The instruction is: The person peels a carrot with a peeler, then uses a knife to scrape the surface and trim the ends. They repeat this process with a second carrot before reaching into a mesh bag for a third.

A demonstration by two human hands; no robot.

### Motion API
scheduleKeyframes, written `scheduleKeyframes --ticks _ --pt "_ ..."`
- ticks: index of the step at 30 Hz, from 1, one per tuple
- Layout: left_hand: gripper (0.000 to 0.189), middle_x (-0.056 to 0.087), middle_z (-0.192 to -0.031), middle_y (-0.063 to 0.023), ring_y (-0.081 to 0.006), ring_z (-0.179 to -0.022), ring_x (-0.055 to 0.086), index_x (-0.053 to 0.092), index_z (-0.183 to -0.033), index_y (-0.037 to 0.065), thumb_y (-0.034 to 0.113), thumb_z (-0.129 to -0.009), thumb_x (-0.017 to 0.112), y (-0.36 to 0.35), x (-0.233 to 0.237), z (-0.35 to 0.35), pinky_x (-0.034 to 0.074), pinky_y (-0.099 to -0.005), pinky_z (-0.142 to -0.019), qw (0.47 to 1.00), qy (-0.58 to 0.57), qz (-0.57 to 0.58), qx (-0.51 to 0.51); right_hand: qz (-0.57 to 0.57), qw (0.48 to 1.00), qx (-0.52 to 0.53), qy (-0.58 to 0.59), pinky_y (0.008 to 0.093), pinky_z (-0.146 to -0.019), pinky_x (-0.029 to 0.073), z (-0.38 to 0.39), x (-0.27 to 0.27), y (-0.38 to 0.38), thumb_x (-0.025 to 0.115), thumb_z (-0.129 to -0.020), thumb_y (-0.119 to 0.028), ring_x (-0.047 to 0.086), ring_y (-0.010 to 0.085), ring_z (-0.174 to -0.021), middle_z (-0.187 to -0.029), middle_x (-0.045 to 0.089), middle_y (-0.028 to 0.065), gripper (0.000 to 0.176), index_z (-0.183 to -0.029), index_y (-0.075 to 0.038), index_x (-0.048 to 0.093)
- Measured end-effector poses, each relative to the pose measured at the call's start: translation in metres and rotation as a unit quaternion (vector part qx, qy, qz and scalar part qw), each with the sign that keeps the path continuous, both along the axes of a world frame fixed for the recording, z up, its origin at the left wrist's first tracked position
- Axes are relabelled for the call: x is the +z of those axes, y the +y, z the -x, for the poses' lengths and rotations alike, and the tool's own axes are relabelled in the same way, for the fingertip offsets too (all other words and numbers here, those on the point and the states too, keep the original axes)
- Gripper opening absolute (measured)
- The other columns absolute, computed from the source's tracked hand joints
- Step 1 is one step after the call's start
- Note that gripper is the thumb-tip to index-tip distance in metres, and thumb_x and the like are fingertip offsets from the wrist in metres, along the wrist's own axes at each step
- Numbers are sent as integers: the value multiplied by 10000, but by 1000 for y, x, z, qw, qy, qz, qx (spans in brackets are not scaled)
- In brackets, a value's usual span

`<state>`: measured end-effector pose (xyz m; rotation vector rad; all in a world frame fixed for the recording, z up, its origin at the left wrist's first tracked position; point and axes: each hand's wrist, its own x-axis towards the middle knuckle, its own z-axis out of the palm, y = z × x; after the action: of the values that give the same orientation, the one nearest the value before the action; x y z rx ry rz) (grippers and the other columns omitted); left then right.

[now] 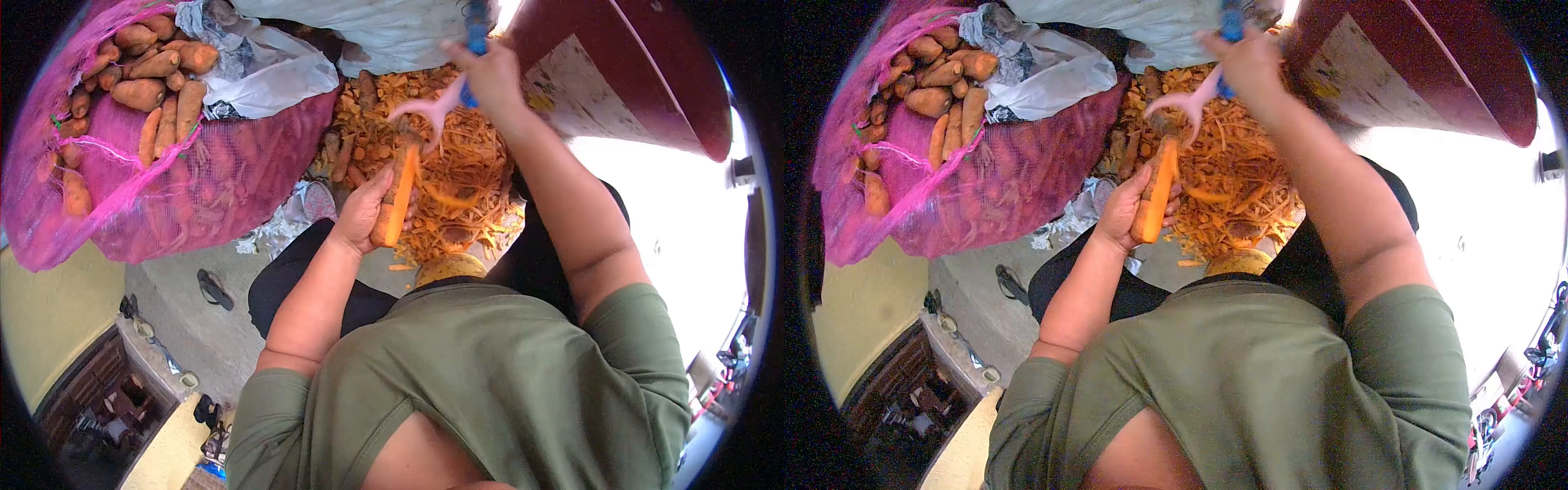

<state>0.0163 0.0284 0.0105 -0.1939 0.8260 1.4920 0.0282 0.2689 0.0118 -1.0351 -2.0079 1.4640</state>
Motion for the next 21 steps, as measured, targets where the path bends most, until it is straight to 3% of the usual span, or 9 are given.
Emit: scheduleKeyframes --ticks 1,5,6,8,10,15,17,19,21 --pt "337 456 -801 -55 -162 -661 467 405 -1123 153 376 -870 404 0 2 1 427 -284 -512 999 -17 -37 -4 -58 998 -39 2 268 -414 372 1 1 15 706 -685 -269 433 97 -455 -567 506 20 296 -728 -8 574" --pt "318 470 -795 -51 -166 -668 469 413 -1116 149 356 -874 416 -3 1 2 418 -262 -530 997 -67 -43 1 87 995 -29 48 269 -455 398 5 7 -7 701 -696 -279 478 123 -495 -591 523 42 324 -757 14 577" --pt "317 470 -796 -55 -169 -667 469 412 -1118 154 356 -874 415 -4 1 4 418 -266 -529 995 -77 -60 -5 48 999 25 5 271 -473 406 4 -6 -7 701 -696 -276 491 124 -510 -581 515 37 330 -779 20 581" --pt "325 452 -790 -54 -167 -660 458 401 -1128 173 371 -870 413 -6 4 5 412 -268 -521 994 -70 -76 -16 -68 997 -30 23 271 -455 398 7 -41 26 694 -704 -272 483 122 -501 -576 505 29 311 -761 9 576" --pt "345 417 -777 -43 -156 -648 435 380 -1142 203 401 -861 411 -5 11 6 400 -265 -506 996 -38 -79 -27 5 995 -72 76 266 -426 385 7 -25 37 679 -720 -262 480 117 -498 -568 498 25 274 -707 -16 560" --pt "352 496 -857 -59 -159 -715 509 431 -1122 126 366 -863 431 -9 -13 11 443 -286 -562 999 25 -19 18 160 984 73 5 274 -445 382 -2 36 -42 686 -707 -307 463 104 -511 -560 479 7 317 -678 -28 539" --pt "341 524 -895 -56 -155 -747 538 453 -1110 111 350 -867 436 -7 -13 10 469 -292 -605 999 34 8 33 144 973 182 -7 288 -463 382 -13 30 -72 712 -672 -337 401 96 -497 -552 457 -9 357 -614 -38 526" --pt "330 541 -916 -48 -152 -762 556 472 -1094 112 349 -868 436 2 -1 0 484 -292 -628 994 -9 58 96 105 973 202 -28 295 -477 389 -17 19 -80 720 -657 -345 412 100 -503 -530 464 3 366 -630 -24 545" --pt "358 564 -882 -88 -182 -729 580 465 -1078 70 356 -864 435 -3 -5 0 491 -323 -547 997 8 53 53 76 983 157 -63 276 -522 403 -8 13 -57 701 -690 -327 463 95 -572 -590 502 7 351 -725 -4 568"
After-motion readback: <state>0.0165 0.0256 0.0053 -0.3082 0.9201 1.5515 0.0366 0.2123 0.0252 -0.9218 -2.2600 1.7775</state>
